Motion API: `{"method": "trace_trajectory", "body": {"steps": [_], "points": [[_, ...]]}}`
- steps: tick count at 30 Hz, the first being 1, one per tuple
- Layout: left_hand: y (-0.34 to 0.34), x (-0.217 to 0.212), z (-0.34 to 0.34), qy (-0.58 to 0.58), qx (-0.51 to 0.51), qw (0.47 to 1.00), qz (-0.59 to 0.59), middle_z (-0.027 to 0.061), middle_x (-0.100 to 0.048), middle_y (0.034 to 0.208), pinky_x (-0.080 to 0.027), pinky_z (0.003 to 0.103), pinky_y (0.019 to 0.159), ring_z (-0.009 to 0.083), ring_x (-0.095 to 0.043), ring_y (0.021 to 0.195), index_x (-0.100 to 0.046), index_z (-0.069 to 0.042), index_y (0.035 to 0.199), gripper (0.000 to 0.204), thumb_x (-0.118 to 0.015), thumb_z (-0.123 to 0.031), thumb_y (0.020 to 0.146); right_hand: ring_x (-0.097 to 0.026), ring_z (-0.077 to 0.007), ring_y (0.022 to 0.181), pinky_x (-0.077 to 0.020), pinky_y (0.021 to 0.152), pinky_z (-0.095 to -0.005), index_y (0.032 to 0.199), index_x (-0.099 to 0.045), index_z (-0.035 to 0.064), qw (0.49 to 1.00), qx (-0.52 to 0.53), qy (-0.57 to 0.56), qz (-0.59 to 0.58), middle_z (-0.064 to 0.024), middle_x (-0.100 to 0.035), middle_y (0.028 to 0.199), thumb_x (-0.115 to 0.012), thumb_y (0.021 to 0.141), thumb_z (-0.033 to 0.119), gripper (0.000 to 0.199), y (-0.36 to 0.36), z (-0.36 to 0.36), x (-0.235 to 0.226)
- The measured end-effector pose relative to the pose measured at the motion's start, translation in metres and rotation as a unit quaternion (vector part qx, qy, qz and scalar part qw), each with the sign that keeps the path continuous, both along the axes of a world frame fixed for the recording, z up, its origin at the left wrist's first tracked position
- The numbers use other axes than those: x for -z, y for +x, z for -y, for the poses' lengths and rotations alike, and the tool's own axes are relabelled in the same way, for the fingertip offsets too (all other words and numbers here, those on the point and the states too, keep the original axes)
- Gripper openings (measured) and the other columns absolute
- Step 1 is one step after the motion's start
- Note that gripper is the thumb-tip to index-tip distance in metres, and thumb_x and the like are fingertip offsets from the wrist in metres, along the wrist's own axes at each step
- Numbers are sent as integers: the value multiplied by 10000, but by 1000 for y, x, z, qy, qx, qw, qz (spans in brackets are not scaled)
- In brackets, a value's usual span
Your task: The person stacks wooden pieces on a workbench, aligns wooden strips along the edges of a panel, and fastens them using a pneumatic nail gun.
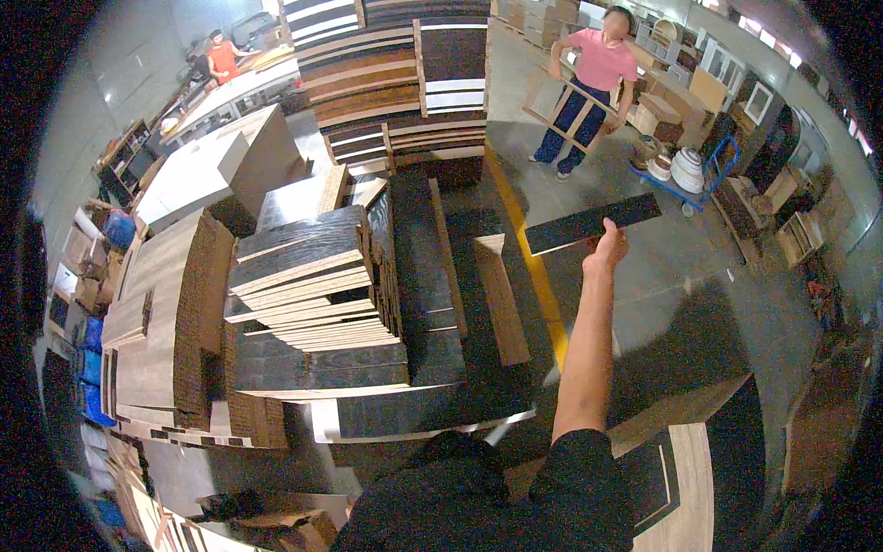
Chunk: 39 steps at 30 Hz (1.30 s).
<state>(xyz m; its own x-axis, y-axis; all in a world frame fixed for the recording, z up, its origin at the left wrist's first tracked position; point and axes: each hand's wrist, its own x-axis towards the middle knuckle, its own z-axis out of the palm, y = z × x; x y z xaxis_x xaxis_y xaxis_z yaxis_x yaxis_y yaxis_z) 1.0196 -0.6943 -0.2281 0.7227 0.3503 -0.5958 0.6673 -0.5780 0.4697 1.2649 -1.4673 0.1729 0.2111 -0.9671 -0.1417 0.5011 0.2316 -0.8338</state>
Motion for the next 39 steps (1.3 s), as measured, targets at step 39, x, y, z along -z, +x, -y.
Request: {"method": "trace_trajectory", "body": {"steps": [39], "points": [[-12, 8, -3, -206, -206, 957, -8, 140, -665, 797, -467, 308, 644, 198, -584, 669, -698, 54, 825, 208, -513, -31, 868, -564, -213, 763, -521, 658, -376, 1023, -486, 38, 972, 218, -23, 90, -94, -561, 907, -547, 805, -29, 237, -94, 79, 27]]}}
